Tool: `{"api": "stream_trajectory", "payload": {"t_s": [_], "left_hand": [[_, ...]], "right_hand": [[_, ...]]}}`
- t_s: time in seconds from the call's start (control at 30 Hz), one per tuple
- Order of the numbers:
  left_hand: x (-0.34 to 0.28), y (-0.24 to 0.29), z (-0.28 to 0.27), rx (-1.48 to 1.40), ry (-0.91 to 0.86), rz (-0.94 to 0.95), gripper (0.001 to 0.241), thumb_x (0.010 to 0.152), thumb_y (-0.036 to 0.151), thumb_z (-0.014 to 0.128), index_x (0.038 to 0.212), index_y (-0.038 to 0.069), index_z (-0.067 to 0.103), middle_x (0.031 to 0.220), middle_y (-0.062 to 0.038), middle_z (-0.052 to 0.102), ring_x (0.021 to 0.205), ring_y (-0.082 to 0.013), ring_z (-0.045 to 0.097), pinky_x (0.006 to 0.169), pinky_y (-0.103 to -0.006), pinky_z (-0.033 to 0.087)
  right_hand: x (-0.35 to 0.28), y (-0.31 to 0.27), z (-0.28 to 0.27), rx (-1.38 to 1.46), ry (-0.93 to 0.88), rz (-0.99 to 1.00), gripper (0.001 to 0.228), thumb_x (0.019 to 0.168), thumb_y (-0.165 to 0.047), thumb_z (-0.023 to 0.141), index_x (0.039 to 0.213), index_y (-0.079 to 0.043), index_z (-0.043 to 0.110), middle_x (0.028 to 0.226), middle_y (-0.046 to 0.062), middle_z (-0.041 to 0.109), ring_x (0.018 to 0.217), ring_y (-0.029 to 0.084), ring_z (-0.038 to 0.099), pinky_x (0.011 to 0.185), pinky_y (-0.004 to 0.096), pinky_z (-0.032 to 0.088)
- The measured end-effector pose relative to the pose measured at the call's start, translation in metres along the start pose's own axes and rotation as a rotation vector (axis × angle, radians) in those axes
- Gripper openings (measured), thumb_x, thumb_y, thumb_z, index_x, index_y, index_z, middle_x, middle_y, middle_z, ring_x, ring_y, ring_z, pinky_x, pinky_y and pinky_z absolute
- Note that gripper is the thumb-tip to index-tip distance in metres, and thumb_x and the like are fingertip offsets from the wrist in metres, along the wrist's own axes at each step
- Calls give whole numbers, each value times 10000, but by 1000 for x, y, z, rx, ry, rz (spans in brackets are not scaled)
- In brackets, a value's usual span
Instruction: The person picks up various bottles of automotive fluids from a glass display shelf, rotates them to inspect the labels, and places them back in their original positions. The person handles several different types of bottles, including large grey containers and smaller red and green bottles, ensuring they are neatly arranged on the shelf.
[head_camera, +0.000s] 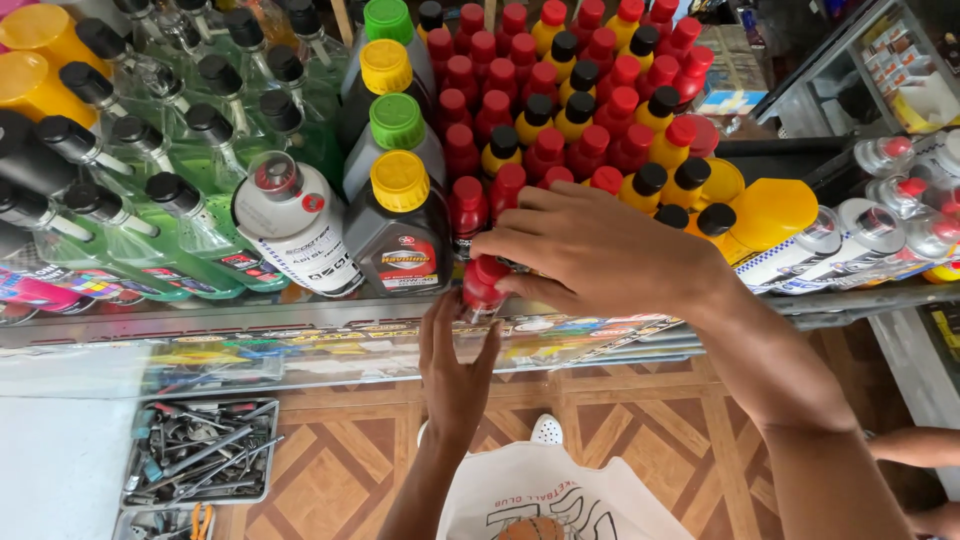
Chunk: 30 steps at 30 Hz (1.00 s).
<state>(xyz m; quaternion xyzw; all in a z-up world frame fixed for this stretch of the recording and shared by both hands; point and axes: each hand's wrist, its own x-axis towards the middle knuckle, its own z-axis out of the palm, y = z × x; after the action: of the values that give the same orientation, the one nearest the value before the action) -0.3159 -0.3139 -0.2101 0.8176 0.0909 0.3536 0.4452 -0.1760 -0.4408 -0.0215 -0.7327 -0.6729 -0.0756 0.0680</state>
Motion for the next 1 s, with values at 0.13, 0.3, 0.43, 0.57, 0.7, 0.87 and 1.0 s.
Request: {"api": "stream_trajectory", "payload": {"t_s": [0.13,0.3,0.43,0.57,0.7,0.87,1.0], "left_hand": [[3,-7,7,54,36,-14,551,915,136,774,1373,-48,527,1307,-186,607,1091,-295,658,899,-388,571],[8,-17,14,199,103,69,444,898,139,806,1262,-28,617,1199,-169,680,1018,-296,704,821,-378,607],[8,-43,25,325,192,180,440,940,313,779,1227,6,652,1114,-123,656,994,-294,709,817,-351,610],[7,-52,31,356,227,195,398,939,308,776,1196,21,675,1062,-88,668,933,-237,727,751,-320,625],[12,-37,23,334,145,145,438,878,158,824,1219,-29,623,1090,-146,690,827,-252,698,601,-327,584],[11,-42,21,319,145,173,467,859,173,853,1217,-24,626,1096,-146,680,829,-253,699,607,-325,589],[14,-45,20,285,144,199,456,856,163,853,1203,-24,623,1096,-148,684,870,-268,705,661,-345,609]], "right_hand": [[10,3,10,-35,-4,23,326,995,-274,630,1272,-102,640,1088,31,692,942,239,590,819,388,430],[16,13,20,-22,-87,110,335,1016,-349,587,1268,-137,648,1114,15,707,940,242,587,834,400,427],[20,18,19,48,-125,139,340,1055,-394,529,1195,-116,666,1009,107,708,936,337,633,783,479,482],[25,28,9,174,-64,202,350,1029,-361,568,1257,-113,664,997,127,720,945,348,664,772,470,496],[44,41,9,18,87,177,408,861,-218,751,1230,-71,656,1024,88,730,895,288,645,742,417,469],[57,64,26,-16,-153,172,347,855,-244,747,1170,-124,668,1016,56,740,910,315,653,808,464,470],[64,62,25,-3,-183,197,336,849,-252,778,1127,-101,665,985,49,731,877,303,656,810,437,450]]}}
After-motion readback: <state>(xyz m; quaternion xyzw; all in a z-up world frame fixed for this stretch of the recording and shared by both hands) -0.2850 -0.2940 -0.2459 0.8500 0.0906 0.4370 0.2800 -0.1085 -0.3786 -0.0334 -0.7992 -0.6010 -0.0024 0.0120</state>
